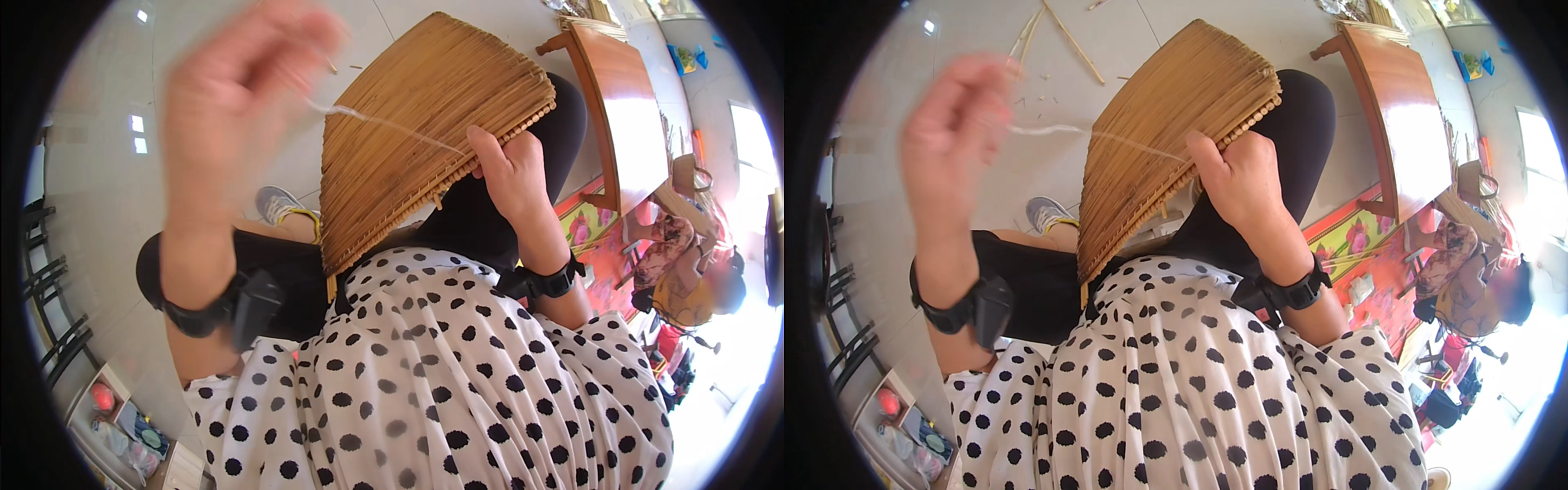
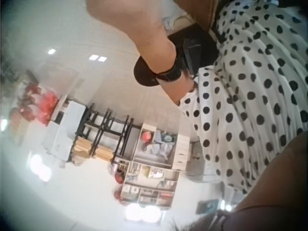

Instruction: The person sits on the floor and weaves a bamboo mat using a needle and white thread. They repeatedly pass the needle through the bamboo strips to secure them together, gradually extending the woven section.

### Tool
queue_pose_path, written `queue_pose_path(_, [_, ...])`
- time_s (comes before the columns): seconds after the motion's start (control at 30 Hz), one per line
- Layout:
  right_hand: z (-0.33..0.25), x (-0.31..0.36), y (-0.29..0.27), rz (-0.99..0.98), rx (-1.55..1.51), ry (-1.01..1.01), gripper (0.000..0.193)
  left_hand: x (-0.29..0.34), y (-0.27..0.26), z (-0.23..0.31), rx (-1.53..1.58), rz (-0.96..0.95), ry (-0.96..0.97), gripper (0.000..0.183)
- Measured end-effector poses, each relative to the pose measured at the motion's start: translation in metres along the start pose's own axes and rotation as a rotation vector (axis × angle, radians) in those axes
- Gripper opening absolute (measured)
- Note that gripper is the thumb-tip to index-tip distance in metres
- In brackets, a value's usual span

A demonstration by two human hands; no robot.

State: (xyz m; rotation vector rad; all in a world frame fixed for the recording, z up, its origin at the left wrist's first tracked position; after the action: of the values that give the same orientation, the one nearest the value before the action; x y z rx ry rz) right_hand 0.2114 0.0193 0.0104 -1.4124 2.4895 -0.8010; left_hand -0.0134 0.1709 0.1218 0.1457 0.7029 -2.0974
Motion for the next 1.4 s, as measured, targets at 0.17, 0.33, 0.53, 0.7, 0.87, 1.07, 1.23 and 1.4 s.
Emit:
queue_pose_path(0.17, [-0.003,0.000,-0.001,0.008,-0.077,-0.032,0.029,0.038,0.084,0.005,-0.224,-0.245,0.225,0.010])
queue_pose_path(0.33, [-0.006,-0.001,0.002,-0.016,-0.096,0.001,0.022,0.043,0.099,0.008,-0.369,-0.302,0.247,0.003])
queue_pose_path(0.53, [-0.010,0.003,0.002,-0.039,-0.064,-0.026,0.019,0.038,0.097,0.014,-0.366,-0.251,0.276,0.005])
queue_pose_path(0.7, [-0.013,0.003,0.001,-0.005,-0.113,-0.040,0.021,0.037,0.100,0.014,-0.373,-0.271,0.284,0.008])
queue_pose_path(0.87, [-0.014,0.004,0.001,-0.002,-0.107,-0.046,0.021,0.037,0.099,0.017,-0.373,-0.256,0.295,0.009])
queue_pose_path(1.07, [-0.013,0.002,0.003,-0.016,-0.104,-0.040,0.022,0.038,0.100,0.017,-0.382,-0.255,0.294,0.010])
queue_pose_path(1.23, [-0.016,0.003,0.003,-0.020,-0.093,-0.055,0.022,0.039,0.099,0.018,-0.404,-0.250,0.306,0.010])
queue_pose_path(1.4, [-0.015,0.003,0.003,-0.026,-0.070,-0.040,0.022,0.040,0.099,0.018,-0.426,-0.258,0.310,0.010])
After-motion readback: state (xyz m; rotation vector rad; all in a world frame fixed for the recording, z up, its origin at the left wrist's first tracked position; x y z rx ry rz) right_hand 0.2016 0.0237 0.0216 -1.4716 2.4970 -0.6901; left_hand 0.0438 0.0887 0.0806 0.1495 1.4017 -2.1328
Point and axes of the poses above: each hand's wrist, its own x-axis away from the middle knuckle, its own y-axis out of the palm, z = x × y, the point moved 10 cm from there along -x, towards the middle knuckle, and after that the axes turned 2 degrees about -x, right-handed, at the moved point
